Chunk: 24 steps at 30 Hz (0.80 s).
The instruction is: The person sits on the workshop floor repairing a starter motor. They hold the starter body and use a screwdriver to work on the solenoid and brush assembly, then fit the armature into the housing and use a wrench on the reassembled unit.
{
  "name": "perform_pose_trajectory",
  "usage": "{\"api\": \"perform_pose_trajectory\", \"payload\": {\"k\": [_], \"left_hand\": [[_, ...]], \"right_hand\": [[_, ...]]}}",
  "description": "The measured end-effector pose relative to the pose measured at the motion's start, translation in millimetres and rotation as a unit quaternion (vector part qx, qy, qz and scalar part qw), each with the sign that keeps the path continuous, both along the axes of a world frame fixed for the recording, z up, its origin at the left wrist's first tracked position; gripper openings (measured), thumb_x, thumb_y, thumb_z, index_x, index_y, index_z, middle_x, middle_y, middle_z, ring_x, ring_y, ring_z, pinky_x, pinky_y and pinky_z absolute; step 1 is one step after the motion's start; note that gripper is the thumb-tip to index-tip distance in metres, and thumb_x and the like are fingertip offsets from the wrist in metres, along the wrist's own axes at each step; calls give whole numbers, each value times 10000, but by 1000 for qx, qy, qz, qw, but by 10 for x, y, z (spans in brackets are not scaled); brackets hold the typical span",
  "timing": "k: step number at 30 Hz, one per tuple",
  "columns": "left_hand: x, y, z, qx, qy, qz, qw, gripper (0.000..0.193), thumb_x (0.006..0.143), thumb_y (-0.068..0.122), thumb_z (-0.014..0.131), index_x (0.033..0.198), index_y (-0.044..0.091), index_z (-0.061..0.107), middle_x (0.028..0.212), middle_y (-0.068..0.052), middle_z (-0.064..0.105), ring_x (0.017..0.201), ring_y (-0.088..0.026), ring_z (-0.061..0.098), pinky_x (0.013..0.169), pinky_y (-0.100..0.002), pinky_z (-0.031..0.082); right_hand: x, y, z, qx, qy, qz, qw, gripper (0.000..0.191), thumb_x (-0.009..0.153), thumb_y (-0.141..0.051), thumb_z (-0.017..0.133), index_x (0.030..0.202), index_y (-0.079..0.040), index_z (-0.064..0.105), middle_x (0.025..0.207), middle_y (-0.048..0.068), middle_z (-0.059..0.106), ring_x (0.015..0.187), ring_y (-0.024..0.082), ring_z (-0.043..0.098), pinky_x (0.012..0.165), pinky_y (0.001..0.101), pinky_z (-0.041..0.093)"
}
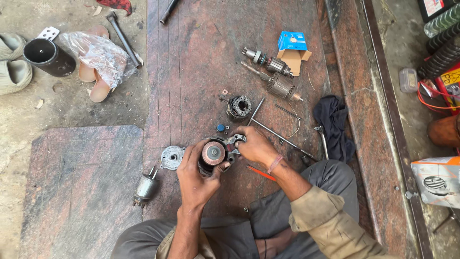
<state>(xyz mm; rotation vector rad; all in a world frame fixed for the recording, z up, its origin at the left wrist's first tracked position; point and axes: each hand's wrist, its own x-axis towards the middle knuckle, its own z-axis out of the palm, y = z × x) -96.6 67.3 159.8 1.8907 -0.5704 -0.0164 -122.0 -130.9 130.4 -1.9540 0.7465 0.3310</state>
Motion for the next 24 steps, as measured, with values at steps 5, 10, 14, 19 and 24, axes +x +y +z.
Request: {"api": "perform_pose_trajectory", "payload": {"k": [5, 10, 14, 19, 24], "left_hand": [[-21, 1, 17, -37, -27, 10, 999, 668, 623, 135, 928, 1213, 18, 638, 1092, -152, 693, 997, -342, 711, 874, -402, 567], [-5, -2, 4, -16, -6, 10, 1000, 644, 626, 127, 920, 1201, 22, 649, 1097, -158, 702, 1014, -359, 711, 869, -403, 563], [-5, 13, -25, -20, -32, 5, 999, 639, 635, 113, 904, 1211, 20, 644, 1116, -166, 703, 1047, -382, 704, 965, -431, 542], [-12, 6, -39, -11, -67, 5, 998, 678, 628, 143, 930, 1224, 13, 633, 1110, -168, 701, 1029, -385, 698, 1061, -488, 496], [-9, 3, -2, -12, -11, 5, 1000, 660, 623, 140, 930, 1204, 17, 641, 1103, -167, 701, 1024, -379, 699, 904, -425, 556]], "right_hand": [[-4, -5, -61, -92, 15, 23, 995, 342, 806, -41, 649, 1119, -87, 776, 842, 120, 779, 655, 170, 743, 634, 313, 578], [-1, -40, -75, 45, -21, -8, 999, 313, 804, -69, 679, 1108, -72, 753, 924, 104, 789, 710, 164, 736, 594, 361, 610], [10, -19, -35, -56, 10, 8, 998, 349, 796, -86, 695, 1138, -116, 760, 903, 99, 792, 690, 176, 756, 626, 343, 600], [13, -17, -47, -67, 5, 8, 998, 309, 786, -85, 705, 1081, -122, 789, 825, 87, 786, 648, 172, 755, 625, 339, 608], [1, -58, -154, -27, -9, 4, 1000, 324, 803, -49, 686, 1112, -81, 778, 853, 78, 784, 656, 168, 742, 594, 337, 605]]}}
